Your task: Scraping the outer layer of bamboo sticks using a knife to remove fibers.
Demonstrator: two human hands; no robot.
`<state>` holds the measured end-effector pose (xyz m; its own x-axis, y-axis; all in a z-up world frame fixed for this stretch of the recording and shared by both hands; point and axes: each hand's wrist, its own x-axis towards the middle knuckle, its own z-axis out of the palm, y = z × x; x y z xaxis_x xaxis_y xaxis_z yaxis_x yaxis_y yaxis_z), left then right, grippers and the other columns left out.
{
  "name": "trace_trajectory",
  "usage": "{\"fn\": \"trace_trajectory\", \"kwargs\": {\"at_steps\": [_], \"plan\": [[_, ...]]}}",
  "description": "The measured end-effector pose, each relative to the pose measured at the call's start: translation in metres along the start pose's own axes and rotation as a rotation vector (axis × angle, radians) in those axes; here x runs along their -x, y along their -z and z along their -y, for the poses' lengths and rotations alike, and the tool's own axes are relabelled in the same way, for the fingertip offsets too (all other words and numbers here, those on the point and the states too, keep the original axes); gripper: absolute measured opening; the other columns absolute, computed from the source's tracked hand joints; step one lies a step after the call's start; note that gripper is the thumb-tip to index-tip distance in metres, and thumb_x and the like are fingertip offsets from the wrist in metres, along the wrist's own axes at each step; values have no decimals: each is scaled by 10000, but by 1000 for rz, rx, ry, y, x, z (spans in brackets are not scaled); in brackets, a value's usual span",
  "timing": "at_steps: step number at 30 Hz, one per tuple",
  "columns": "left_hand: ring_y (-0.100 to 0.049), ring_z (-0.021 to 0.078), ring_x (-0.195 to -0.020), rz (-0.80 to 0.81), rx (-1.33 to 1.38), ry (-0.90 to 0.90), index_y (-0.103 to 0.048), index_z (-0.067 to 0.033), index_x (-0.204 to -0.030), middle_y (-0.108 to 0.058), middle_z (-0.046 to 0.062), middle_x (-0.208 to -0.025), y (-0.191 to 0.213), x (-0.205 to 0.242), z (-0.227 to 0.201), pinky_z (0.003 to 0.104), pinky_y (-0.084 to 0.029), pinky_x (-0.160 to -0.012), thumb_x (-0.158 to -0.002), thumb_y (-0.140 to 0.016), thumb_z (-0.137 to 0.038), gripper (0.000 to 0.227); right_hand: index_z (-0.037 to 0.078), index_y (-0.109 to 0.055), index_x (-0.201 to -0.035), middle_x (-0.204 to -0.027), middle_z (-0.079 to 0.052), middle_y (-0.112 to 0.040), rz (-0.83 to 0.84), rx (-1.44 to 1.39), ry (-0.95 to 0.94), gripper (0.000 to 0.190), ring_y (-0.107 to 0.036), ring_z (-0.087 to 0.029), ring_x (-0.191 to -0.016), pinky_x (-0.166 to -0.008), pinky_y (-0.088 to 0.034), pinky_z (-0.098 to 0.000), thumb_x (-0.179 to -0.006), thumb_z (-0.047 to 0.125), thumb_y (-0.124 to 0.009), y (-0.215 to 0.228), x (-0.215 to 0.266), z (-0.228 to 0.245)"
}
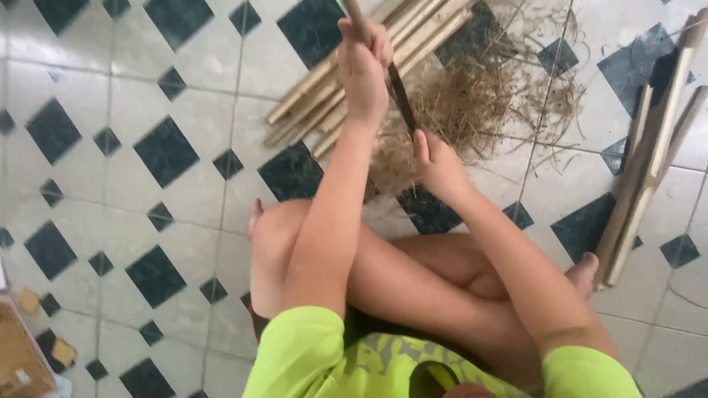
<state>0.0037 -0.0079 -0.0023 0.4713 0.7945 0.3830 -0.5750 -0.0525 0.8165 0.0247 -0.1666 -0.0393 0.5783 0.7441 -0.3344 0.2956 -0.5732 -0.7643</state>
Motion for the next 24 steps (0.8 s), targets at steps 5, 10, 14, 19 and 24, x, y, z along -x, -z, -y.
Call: {"fn": "trace_trajectory", "kwargs": {"at_steps": [5,10,14,19,24], "plan": [[-265,64,-427,-11,-31,-25,-386,-136,-620,-317,-46,-517,5,-5,27,195,-215,-380,-906,-187,-468,482,15,-522,-819,-650,-122,-552,93,-46,-225,419,-510,-253,-462,-470,-436,-357,-928,363,-316,-9,-16,-21],[-311,81,-510,55,-3,-58,-435,-130,-768,-365,-29,-588,3,4,30,217,-300,-493,-931,-247,-437,395,58,-500,-747,-563,-45,-532,77,-167,-150,391,-471,-166,-420,-425,-398,-283,-931,351,-318,-5,-9,-12],[-274,71,-489,114,-46,-147,-430,-127,-786,-312,-41,-588,1,-5,27,196,-239,-449,-924,-263,-475,410,33,-525,-799,-685,-122,-577,61,2,-76,398,-544,-280,-601,-594,-436,-379,-935,338,-309,-4,-12,-17],[-272,71,-503,139,-59,-154,-431,-146,-848,-339,-29,-612,-5,-1,15,203,-266,-479,-919,-343,-478,351,30,-486,-724,-590,-102,-514,51,-37,-44,420,-488,-227,-492,-501,-421,-345,-952,331,-302,-3,-15,-23],[-376,83,-468,148,-101,-159,-453,-181,-1054,-425,-13,-655,4,-2,50,175,-338,-399,-986,-331,-330,203,74,-468,-789,-502,0,-433,165,-196,-234,378,-394,-124,-325,-324,-344,-262,-963,353,-281,8,-6,0]]}}
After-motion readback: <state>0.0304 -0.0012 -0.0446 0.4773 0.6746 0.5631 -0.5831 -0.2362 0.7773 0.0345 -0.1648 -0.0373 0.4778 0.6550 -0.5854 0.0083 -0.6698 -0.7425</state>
